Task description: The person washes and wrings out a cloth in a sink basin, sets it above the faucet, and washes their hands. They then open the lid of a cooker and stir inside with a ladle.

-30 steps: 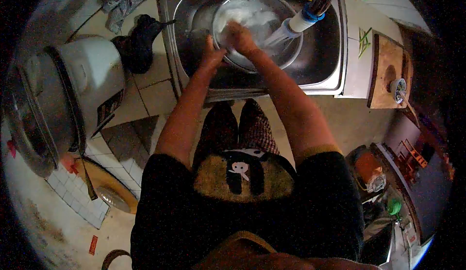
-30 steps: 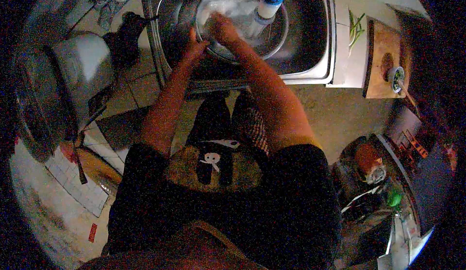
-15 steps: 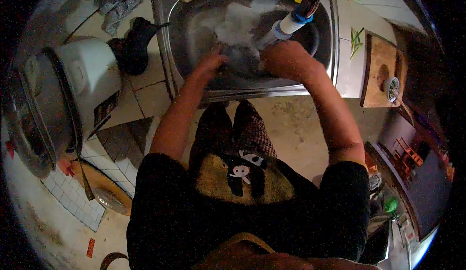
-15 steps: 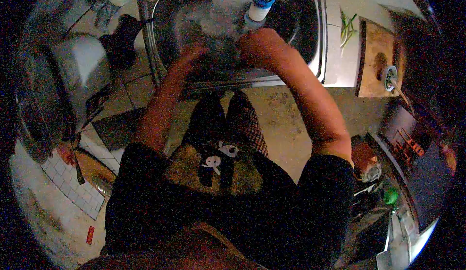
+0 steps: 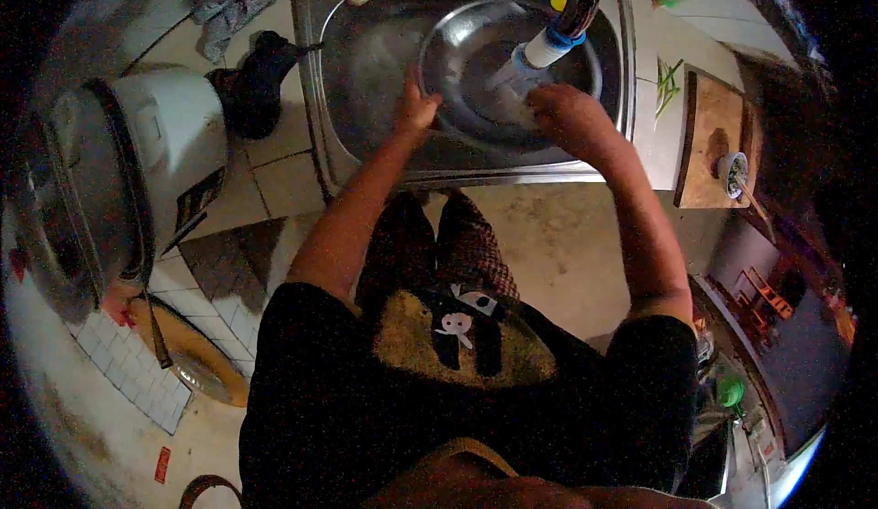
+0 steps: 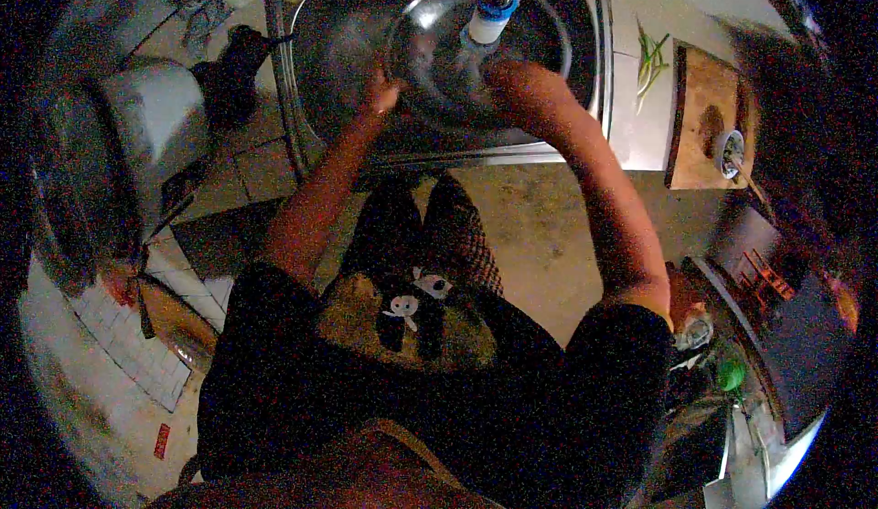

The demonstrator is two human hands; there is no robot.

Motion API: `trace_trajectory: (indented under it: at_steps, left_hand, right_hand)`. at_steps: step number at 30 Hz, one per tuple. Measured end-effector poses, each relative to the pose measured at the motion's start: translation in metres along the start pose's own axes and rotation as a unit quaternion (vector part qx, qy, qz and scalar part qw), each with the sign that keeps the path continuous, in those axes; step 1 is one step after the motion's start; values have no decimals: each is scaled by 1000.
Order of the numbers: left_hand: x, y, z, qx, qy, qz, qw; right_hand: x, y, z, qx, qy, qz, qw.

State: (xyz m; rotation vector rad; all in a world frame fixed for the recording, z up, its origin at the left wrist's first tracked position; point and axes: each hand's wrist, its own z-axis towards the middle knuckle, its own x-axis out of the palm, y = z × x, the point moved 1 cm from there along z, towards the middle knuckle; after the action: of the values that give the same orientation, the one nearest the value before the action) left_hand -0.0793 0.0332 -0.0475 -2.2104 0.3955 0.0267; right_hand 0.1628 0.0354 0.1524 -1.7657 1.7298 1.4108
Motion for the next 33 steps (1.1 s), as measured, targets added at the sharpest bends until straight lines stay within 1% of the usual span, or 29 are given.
trace_trajectory:
  at_steps: [1, 2, 3, 4, 5, 7, 8, 9, 10, 12, 14, 16, 17, 18, 19, 20, 21, 22, 23, 24, 25, 26, 27, 28, 29, 30, 31, 32, 33]
  left_hand:
    - [-9, -9, -5, 3, -54, 80, 995]
    - [-13, -15, -10, 2, -54, 81, 995]
    - [-18, -21, -17, 45, -77, 107, 990]
    - [-21, -23, -21, 88, -100, 132, 982]
    - [-24, -12, -15, 87, -100, 132, 982]
    - [-26, -1, -6, 164, -129, 177, 962]
    - [-27, 2, -5, 164, -129, 177, 962]
    - [-28, 5, -4, 161, -133, 159, 965]
    - [-29, 4, -4, 158, -139, 141, 967]
    - [-33, -16, -17, 189, -170, 169, 952]
    - [-36, -35, -29, 217, -200, 198, 935]
    - [-33, -47, -37, 234, -139, -86, 958]
    - [-32, -54, -41, 234, -140, -85, 958]
    - [-31, -59, -45, 164, -87, -280, 942]
    - [-31, -60, -50, 86, -30, -463, 882]
    - [-33, -57, -54, 117, 64, -553, 823]
    - [-36, -48, -50, 118, 62, -552, 823]
    - [-37, -34, -41, 120, 81, -587, 797]
    - [-40, -18, -30, 123, 99, -621, 768]
    - [-51, 0, -22, 190, 113, -584, 781]
    - [-50, -13, -38, 190, 113, -584, 781]
    - [-48, -39, -68, 247, 2, -410, 878]
    - [-52, -34, -67, 273, -49, -313, 908]
    - [-56, -27, -66, 289, -107, -214, 927]
    - [-67, 24, -30, 236, -2, -440, 866]
    - [-72, 53, -10, 167, 101, -639, 744]
    - [-69, 48, -17, 166, 99, -642, 742]
    - [-66, 33, -33, 108, -15, -573, 813]
    - [-66, 20, -38, 28, -86, -535, 840]
  right_hand:
    - [14, -6, 4, -26, -61, 63, 996]
    - [33, -15, 10, -41, -103, 121, 986]
    - [48, -18, 16, -41, -103, 122, 986]
    - [60, -18, 22, -40, -153, 180, 971]
    - [72, -19, 29, -38, -202, 236, 950]
    - [85, -17, 36, -16, -205, 271, 941]
    - [89, -10, 38, 43, -186, 420, 887]
    - [93, -4, 41, 102, -161, 557, 808]
    - [103, -3, 46, 101, -160, 558, 808]
    - [124, -2, 59, 88, -190, 686, 697]
    - [129, 12, 68, 67, -185, 704, 682]
    - [128, 37, 76, 47, -179, 723, 665]
    - [119, 58, 77, 35, -164, 739, 652]
    - [114, 77, 82, 23, -150, 755, 638]
    - [116, 91, 93, 1, -151, 737, 658]
    - [119, 104, 106, -21, -152, 719, 678]
    - [123, 116, 119, -22, -152, 720, 677]
    - [124, 125, 131, -53, -285, 569, 770]
    - [123, 131, 138, -81, -404, 388, 824]
    - [116, 134, 142, -78, -373, 382, 842]
    - [119, 134, 150, -78, -372, 383, 842]
    - [128, 132, 160, -111, -392, 387, 827]
    - [140, 130, 167, -142, -413, 389, 811]
    - [159, 129, 172, -174, -280, 557, 762]
    - [158, 133, 166, -174, -279, 557, 763]
    - [157, 141, 154, -189, -260, 542, 776]
    - [158, 146, 146, -202, -239, 528, 789]
    - [177, 141, 152, -193, -290, 511, 786]
    - [181, 143, 155, -192, -288, 511, 787]
